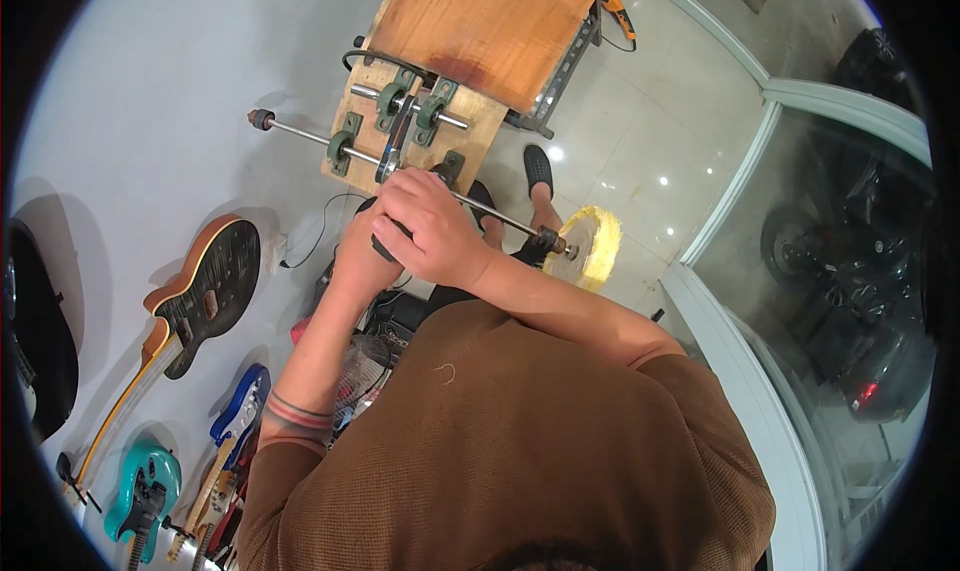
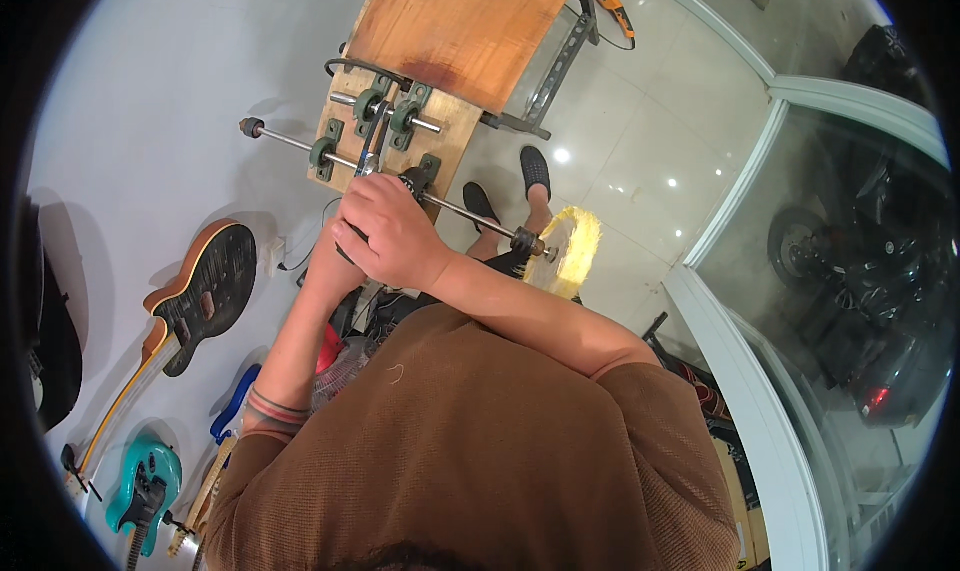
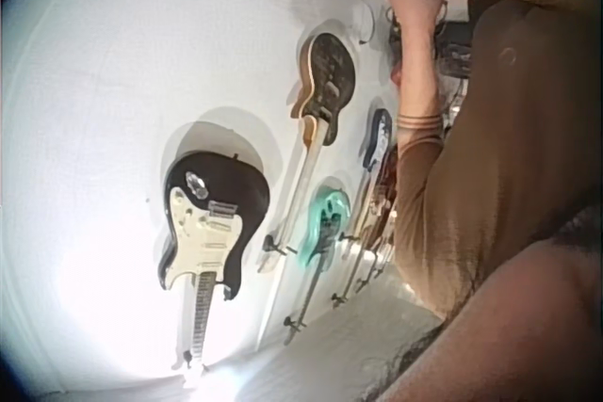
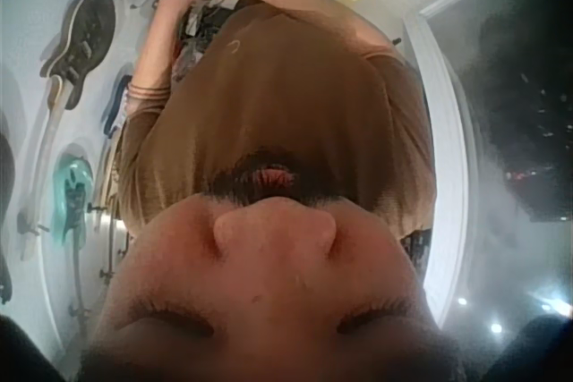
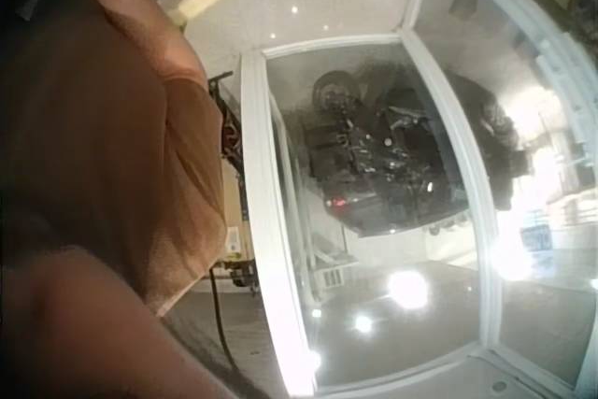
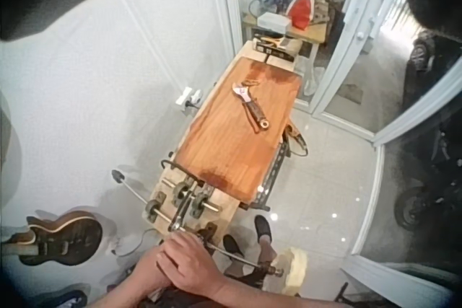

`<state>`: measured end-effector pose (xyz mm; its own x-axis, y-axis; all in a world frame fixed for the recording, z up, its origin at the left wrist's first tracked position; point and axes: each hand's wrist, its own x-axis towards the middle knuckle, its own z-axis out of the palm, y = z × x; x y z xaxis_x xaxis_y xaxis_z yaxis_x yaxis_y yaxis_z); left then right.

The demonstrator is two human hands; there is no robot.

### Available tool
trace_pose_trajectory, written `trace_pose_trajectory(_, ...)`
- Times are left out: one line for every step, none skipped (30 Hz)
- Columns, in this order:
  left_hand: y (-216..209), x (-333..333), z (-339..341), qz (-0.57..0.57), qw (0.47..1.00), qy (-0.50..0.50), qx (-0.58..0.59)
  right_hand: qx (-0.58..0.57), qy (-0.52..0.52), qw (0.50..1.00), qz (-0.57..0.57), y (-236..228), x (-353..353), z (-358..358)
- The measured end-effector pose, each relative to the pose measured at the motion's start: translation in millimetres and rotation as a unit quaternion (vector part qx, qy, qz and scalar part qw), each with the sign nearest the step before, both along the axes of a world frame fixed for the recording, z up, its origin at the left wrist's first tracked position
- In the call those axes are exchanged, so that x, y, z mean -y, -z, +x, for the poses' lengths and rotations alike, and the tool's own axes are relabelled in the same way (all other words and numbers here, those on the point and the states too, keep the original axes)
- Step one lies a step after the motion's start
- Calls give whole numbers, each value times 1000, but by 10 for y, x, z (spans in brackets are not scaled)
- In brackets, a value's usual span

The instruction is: The person unfastens and removes screws from bearing blocks mounted on a wooden board using a power drill, then detaches and rearranges the metal shaft and components by hand.

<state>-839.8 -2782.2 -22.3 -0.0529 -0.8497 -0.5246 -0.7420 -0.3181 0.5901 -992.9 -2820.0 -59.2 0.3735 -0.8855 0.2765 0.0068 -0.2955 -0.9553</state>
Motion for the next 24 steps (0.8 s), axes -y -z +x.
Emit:
trace_pose_trajectory(-46, 32, -30, -8, 1000, -9, -14, 0, -5, 1000, 8, 5, 7, -1)
trace_pose_trajectory(-70, 50, -49, -15, 999, -18, -28, 1, -11, 1000, 16, 7, 9, -5)
trace_pose_trajectory(-68, 42, -42, -16, 999, -18, -27, 2, -11, 1000, 15, 3, 4, -6)
trace_pose_trajectory(-54, 28, -31, -17, 999, -14, -24, -1, -17, 1000, 17, 0, -2, -12)
trace_pose_trajectory(-36, 12, -20, -17, 1000, -10, -20, -4, -22, 1000, 19, -2, -6, -16)
trace_pose_trajectory(-12, -9, -12, -18, 1000, -10, -19, -4, -22, 1000, 18, -6, -11, -20)
trace_pose_trajectory(16, -32, -4, -19, 1000, -13, -16, 0, -23, 1000, 18, -9, -15, -23)
trace_pose_trajectory(27, -47, 0, -20, 1000, -17, -12, 4, -24, 1000, 18, -13, -19, -23)
trace_pose_trajectory(26, -53, -4, -21, 1000, -17, -12, 4, -24, 1000, 17, -14, -17, -25)
trace_pose_trajectory(24, -58, -9, -30, 999, -19, -18, 5, -27, 999, 17, -13, -10, -27)
trace_pose_trajectory(19, -62, -16, -39, 999, -21, -25, 7, -30, 999, 16, -15, -7, -28)
trace_pose_trajectory(16, -64, -27, -40, 999, -21, -25, 7, -30, 999, 15, -12, -10, -34)
trace_pose_trajectory(7, -74, -46, -39, 998, -28, -30, 0, -36, 999, 12, -11, -21, -47)
trace_pose_trajectory(-1, -83, -62, -37, 998, -34, -36, -6, -41, 999, 10, -10, -29, -56)
trace_pose_trajectory(2, -96, -71, -39, 998, -34, -36, -6, -41, 999, 9, -7, -34, -60)
trace_pose_trajectory(13, -111, -78, -40, 998, -35, -31, 0, -36, 999, 4, -5, -38, -62)
trace_pose_trajectory(17, -119, -86, -42, 998, -37, -27, 7, -32, 999, -1, -1, -38, -64)
trace_pose_trajectory(5, -113, -101, -43, 998, -37, -27, 6, -32, 999, -2, -4, -31, -71)
trace_pose_trajectory(-19, -99, -118, -44, 997, -46, -31, 3, -38, 999, 6, -8, -23, -78)
trace_pose_trajectory(-31, -93, -131, -46, 997, -56, -35, 1, -44, 999, 15, -12, -15, -83)
trace_pose_trajectory(-34, -103, -134, -47, 997, -56, -34, 1, -45, 999, 13, -19, -16, -80)
trace_pose_trajectory(-28, -120, -136, -48, 996, -63, -39, 2, -44, 999, 8, -26, -24, -79)
trace_pose_trajectory(-24, -135, -138, -49, 995, -70, -43, 4, -44, 999, 2, -31, -29, -77)
trace_pose_trajectory(-24, -149, -145, -50, 995, -71, -44, 4, -44, 999, 1, -26, -38, -81)
